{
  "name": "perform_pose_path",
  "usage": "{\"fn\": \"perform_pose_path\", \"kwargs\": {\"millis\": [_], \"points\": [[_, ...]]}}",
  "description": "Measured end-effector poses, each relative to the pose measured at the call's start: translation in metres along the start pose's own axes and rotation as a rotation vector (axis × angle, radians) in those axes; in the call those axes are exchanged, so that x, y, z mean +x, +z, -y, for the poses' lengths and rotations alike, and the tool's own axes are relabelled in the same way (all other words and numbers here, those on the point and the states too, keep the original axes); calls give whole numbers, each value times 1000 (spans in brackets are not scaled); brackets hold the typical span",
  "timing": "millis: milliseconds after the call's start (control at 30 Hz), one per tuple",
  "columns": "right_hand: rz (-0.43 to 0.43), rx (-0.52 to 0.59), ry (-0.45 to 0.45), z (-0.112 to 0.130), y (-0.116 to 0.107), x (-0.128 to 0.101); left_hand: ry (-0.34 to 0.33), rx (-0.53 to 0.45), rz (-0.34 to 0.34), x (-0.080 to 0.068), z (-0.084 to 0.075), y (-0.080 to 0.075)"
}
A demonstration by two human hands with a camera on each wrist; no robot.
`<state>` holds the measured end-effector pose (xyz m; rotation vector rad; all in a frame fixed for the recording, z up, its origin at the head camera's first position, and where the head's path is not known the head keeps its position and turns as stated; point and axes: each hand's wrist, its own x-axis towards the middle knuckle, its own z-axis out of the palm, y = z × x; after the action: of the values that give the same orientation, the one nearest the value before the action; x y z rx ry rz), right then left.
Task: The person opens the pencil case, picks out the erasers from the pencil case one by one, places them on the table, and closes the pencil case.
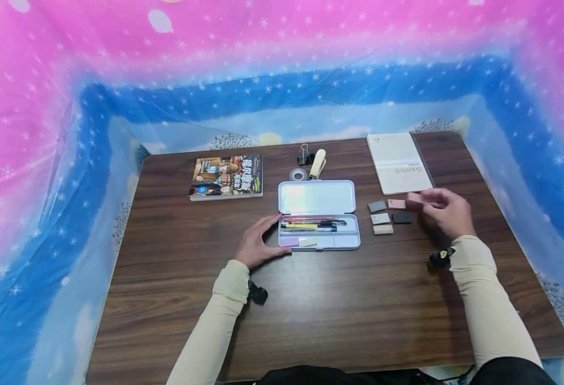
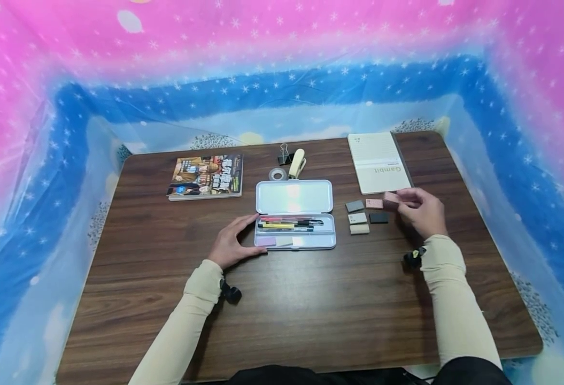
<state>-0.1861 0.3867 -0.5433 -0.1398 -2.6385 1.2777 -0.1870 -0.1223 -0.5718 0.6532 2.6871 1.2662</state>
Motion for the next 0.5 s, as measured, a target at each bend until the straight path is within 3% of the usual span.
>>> {"fn": "perform_pose_path", "kwargs": {"millis": [167,500], "points": [[70,-75,-3,-27,-7,3,-1,-3,1,-1,0,0],[80,-7,36,-39,0,7,5,-12,-4,0,-1,0]]}}
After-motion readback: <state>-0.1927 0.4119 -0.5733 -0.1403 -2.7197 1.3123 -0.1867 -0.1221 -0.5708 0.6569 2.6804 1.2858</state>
